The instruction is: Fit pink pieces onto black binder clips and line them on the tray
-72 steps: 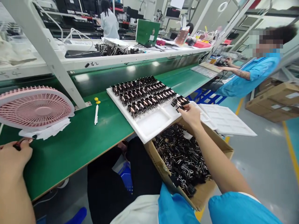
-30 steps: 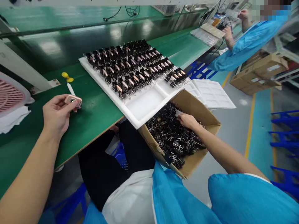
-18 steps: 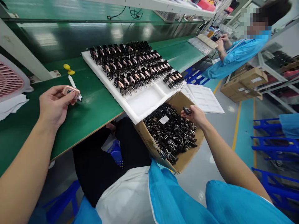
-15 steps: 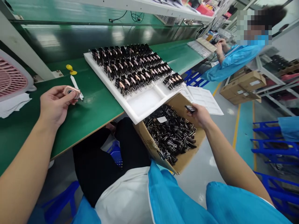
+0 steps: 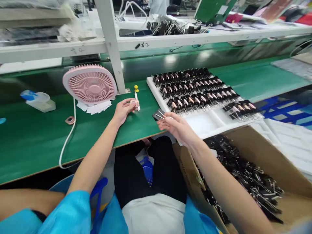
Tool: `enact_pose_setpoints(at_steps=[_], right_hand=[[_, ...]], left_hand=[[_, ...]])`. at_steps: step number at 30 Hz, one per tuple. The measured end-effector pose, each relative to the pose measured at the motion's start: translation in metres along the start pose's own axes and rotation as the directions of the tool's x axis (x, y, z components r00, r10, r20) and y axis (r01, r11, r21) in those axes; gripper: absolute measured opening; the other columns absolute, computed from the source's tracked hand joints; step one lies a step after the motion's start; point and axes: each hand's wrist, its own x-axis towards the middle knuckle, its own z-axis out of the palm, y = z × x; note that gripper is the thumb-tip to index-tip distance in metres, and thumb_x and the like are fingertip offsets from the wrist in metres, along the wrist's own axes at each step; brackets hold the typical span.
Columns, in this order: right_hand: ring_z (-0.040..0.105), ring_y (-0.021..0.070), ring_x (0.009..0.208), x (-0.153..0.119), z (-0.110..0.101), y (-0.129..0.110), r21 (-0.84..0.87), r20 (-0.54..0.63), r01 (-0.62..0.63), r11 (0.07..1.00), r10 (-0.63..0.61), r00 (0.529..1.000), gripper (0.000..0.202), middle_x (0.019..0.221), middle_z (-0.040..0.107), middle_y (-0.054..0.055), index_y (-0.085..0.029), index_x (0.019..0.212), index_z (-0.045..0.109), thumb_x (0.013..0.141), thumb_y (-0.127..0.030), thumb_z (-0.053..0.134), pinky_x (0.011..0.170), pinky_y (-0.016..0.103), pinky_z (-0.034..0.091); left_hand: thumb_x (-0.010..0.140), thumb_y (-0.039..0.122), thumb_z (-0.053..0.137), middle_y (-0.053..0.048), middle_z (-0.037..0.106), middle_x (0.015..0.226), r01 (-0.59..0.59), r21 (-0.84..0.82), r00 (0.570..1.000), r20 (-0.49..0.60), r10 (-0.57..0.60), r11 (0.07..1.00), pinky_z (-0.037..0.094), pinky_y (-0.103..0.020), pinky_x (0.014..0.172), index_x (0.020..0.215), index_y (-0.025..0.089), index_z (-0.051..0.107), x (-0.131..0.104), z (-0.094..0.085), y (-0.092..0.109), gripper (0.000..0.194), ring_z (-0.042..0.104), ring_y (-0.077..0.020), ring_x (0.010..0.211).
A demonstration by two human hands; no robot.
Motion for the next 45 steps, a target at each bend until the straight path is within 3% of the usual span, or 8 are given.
enact_pose_setpoints(at_steps=[4,10,15,22,33,39,43,45], right_hand=[[0.069,0.0166,0.075,0.063,0.034,0.034,0.138,-0.056,0.017,0.99,-0.009,0.998,0.057,0.088,0.074,0.006,-0.02,0.093,0.068,0.068,-0.063,0.096,0.072,0.029,0.061],[0.054,0.0124,0.051,0.097,0.035,0.058,-0.02,-0.095,0.142,0.99,-0.143,0.985,0.061,0.067,0.064,0.001,-0.021,0.082,0.062,0.075,-0.077,0.084,0.045,0.025,0.041],[0.055,0.0133,0.057,0.096,0.03,0.063,-0.093,-0.021,0.208,0.974,-0.211,0.977,0.059,0.073,0.067,0.002,-0.019,0.094,0.072,0.079,-0.076,0.081,0.05,0.027,0.045],[0.055,0.0145,0.063,0.096,0.027,0.067,-0.209,-0.022,0.224,0.952,-0.233,0.972,0.063,0.077,0.067,0.002,-0.017,0.108,0.076,0.08,-0.073,0.081,0.056,0.029,0.046],[0.054,0.0147,0.063,0.095,0.026,0.068,-0.264,-0.03,0.215,0.94,-0.231,0.973,0.059,0.076,0.066,0.001,-0.016,0.114,0.077,0.084,-0.067,0.077,0.056,0.028,0.045],[0.055,0.0155,0.062,0.101,0.034,0.067,-0.306,-0.036,0.23,0.924,-0.253,0.967,0.051,0.075,0.065,0.001,-0.019,0.109,0.078,0.088,-0.065,0.073,0.058,0.029,0.046],[0.065,0.0171,0.071,0.077,0.045,0.062,-0.339,-0.095,0.095,0.936,-0.134,0.986,0.05,0.085,0.073,0.0,-0.019,0.124,0.073,0.098,-0.061,0.064,0.068,0.029,0.053],[0.07,0.0191,0.081,0.047,0.037,0.051,-0.361,-0.029,0.032,0.932,-0.045,0.999,0.059,0.093,0.076,0.0,-0.019,0.141,0.065,0.099,-0.06,0.066,0.073,0.029,0.056]], left_hand=[[0.062,0.038,0.1,-0.009,0.078,0.089,0.032,-0.086,0.999,-0.001,-0.032,0.996,0.052,-0.026,0.062,0.105,0.012,0.076,0.0,-0.004,0.003,0.056,0.072,-0.0167,0.071],[0.063,0.03,0.096,-0.008,0.077,0.084,0.092,-0.146,0.996,-0.008,-0.094,0.985,0.054,-0.027,0.065,0.098,0.013,0.078,-0.003,-0.004,0.009,0.043,0.07,-0.0162,0.068],[0.063,0.03,0.097,-0.009,0.077,0.086,0.083,-0.132,0.996,0.032,-0.08,0.988,0.054,-0.029,0.066,0.097,0.012,0.081,-0.003,-0.007,0.008,0.042,0.068,-0.0157,0.068],[0.061,0.037,0.101,-0.012,0.078,0.089,0.07,-0.005,0.993,0.096,-0.07,0.998,0.055,-0.031,0.065,0.101,0.011,0.08,-0.004,-0.012,0.006,0.052,0.068,-0.017,0.067],[0.06,0.042,0.103,-0.01,0.076,0.078,0.061,0.11,0.99,0.117,-0.073,0.992,0.055,-0.031,0.061,0.1,0.01,0.08,-0.007,-0.011,0.006,0.055,0.067,-0.0173,0.063],[0.056,0.042,0.103,-0.012,0.078,0.084,0.068,0.155,0.992,0.092,-0.083,0.986,0.055,-0.029,0.06,0.099,0.01,0.079,-0.006,-0.009,0.01,0.059,0.069,-0.0181,0.065],[0.054,0.039,0.102,-0.009,0.078,0.084,0.082,0.23,0.994,0.045,-0.095,0.97,0.053,-0.025,0.058,0.104,0.011,0.078,-0.006,-0.003,0.018,0.063,0.069,-0.0165,0.065],[0.053,0.033,0.101,-0.006,0.077,0.083,0.074,0.223,0.997,0.008,-0.078,0.972,0.052,-0.023,0.058,0.106,0.014,0.077,-0.001,-0.003,0.021,0.061,0.066,-0.0144,0.064]])
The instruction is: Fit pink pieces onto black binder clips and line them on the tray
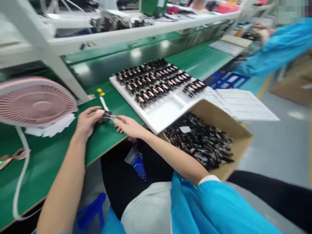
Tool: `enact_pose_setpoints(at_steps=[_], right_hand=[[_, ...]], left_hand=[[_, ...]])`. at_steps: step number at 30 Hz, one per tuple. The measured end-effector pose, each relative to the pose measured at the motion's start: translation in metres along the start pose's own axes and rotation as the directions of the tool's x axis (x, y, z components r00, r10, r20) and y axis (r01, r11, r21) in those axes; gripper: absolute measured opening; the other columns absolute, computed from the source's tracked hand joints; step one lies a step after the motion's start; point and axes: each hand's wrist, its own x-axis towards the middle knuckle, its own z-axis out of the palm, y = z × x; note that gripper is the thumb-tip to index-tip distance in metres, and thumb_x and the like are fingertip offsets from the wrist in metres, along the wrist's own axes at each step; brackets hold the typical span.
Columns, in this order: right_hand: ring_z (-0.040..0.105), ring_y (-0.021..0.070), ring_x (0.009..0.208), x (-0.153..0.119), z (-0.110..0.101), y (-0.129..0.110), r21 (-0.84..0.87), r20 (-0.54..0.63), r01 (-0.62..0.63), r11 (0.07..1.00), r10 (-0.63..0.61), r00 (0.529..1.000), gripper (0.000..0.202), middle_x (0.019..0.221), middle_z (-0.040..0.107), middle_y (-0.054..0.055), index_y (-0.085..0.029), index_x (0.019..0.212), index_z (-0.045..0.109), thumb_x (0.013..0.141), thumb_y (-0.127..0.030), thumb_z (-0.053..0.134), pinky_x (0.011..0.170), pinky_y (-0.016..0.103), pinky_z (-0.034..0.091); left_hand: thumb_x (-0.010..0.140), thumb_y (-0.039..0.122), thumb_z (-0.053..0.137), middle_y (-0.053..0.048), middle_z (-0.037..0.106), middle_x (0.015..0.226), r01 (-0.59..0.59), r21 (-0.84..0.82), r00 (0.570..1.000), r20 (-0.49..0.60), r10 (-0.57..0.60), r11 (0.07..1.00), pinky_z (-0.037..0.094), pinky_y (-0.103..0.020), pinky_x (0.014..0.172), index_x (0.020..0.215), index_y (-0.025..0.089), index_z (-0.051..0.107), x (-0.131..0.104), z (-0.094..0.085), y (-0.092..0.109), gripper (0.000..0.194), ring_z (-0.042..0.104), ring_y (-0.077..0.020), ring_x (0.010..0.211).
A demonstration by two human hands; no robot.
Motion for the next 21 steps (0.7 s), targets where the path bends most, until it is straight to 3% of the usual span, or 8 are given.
enact_pose_setpoints(at_steps=[2,4,6,8,10,13,16,21], right_hand=[[0.072,0.0199,0.087,-0.043,-0.029,-0.012,-0.022,0.209,0.008,1.0,-0.003,0.978,0.067,0.096,0.078,0.001,-0.02,0.145,0.064,0.093,-0.06,0.076,0.076,0.029,0.058],[0.073,0.0197,0.087,-0.093,-0.076,-0.024,-0.034,0.426,0.014,0.999,0.002,0.905,0.06,0.096,0.078,0.003,-0.019,0.131,0.073,0.085,-0.056,0.086,0.078,0.028,0.058],[0.073,0.0206,0.084,-0.135,-0.137,-0.026,-0.095,0.471,-0.065,0.993,0.102,0.876,0.048,0.093,0.078,0.007,-0.017,0.113,0.08,0.085,-0.054,0.086,0.078,0.03,0.059],[0.073,0.0222,0.086,-0.16,-0.204,-0.008,-0.192,0.246,-0.192,0.962,0.237,0.94,0.044,0.095,0.078,0.01,-0.016,0.107,0.079,0.093,-0.057,0.076,0.081,0.034,0.06],[0.071,0.0232,0.089,-0.17,-0.263,0.028,-0.302,-0.229,-0.319,0.898,0.257,0.939,0.041,0.099,0.077,0.012,-0.015,0.103,0.077,0.101,-0.053,0.063,0.085,0.037,0.059],[0.069,0.0255,0.099,-0.171,-0.319,0.097,-0.44,-0.691,-0.665,0.603,0.246,0.68,0.022,0.106,0.076,0.015,-0.013,0.105,0.075,0.098,-0.031,0.064,0.095,0.038,0.054],[0.066,0.0286,0.112,-0.171,-0.34,0.152,-0.459,-0.811,-0.819,0.346,0.214,0.545,0.027,0.122,0.071,0.017,-0.013,0.12,0.072,0.098,-0.028,0.064,0.1,0.037,0.051],[0.061,0.0319,0.125,-0.167,-0.351,0.189,-0.584,-0.772,-0.802,0.123,0.219,0.596,0.032,0.139,0.06,0.022,-0.014,0.126,0.07,0.103,-0.034,0.06,0.099,0.037,0.051]], left_hand=[[0.055,0.028,0.099,-0.002,0.076,0.083,-0.019,-0.049,0.999,-0.044,0.017,0.999,0.052,-0.022,0.058,0.105,0.018,0.078,0.008,-0.001,0.001,0.056,0.064,-0.0123,0.064],[0.055,0.024,0.098,0.002,0.073,0.081,-0.039,-0.109,0.997,-0.07,0.032,0.993,0.05,-0.02,0.056,0.102,0.022,0.079,0.015,-0.002,0.001,0.05,0.061,-0.0112,0.066],[0.054,0.022,0.097,0.003,0.068,0.078,-0.065,-0.148,0.996,-0.077,0.054,0.987,0.051,-0.02,0.056,0.099,0.024,0.079,0.018,-0.003,0.001,0.048,0.059,-0.0114,0.069],[0.055,0.023,0.097,0.003,0.065,0.076,-0.077,-0.154,0.995,-0.078,0.065,0.985,0.057,-0.025,0.06,0.098,0.026,0.079,0.018,-0.002,0.002,0.047,0.059,-0.0128,0.07],[0.057,0.027,0.096,0.004,0.064,0.077,-0.057,-0.128,0.996,-0.08,0.047,0.99,0.062,-0.031,0.062,0.098,0.027,0.078,0.017,0.0,0.002,0.045,0.062,-0.0144,0.068],[0.056,0.03,0.096,0.003,0.066,0.082,-0.024,-0.088,0.995,-0.096,0.016,0.996,0.059,-0.031,0.051,0.1,0.025,0.075,0.015,0.005,0.003,0.049,0.067,-0.0179,0.064],[0.055,0.03,0.096,0.001,0.066,0.084,-0.02,-0.088,0.997,-0.079,0.013,0.996,0.05,-0.028,0.039,0.102,0.022,0.074,0.012,0.008,0.004,0.053,0.069,-0.0217,0.061],[0.059,0.029,0.094,-0.001,0.066,0.084,-0.029,-0.093,0.997,-0.075,0.022,0.995,0.043,-0.025,0.037,0.1,0.018,0.074,0.009,0.009,0.005,0.047,0.066,-0.0207,0.059]])
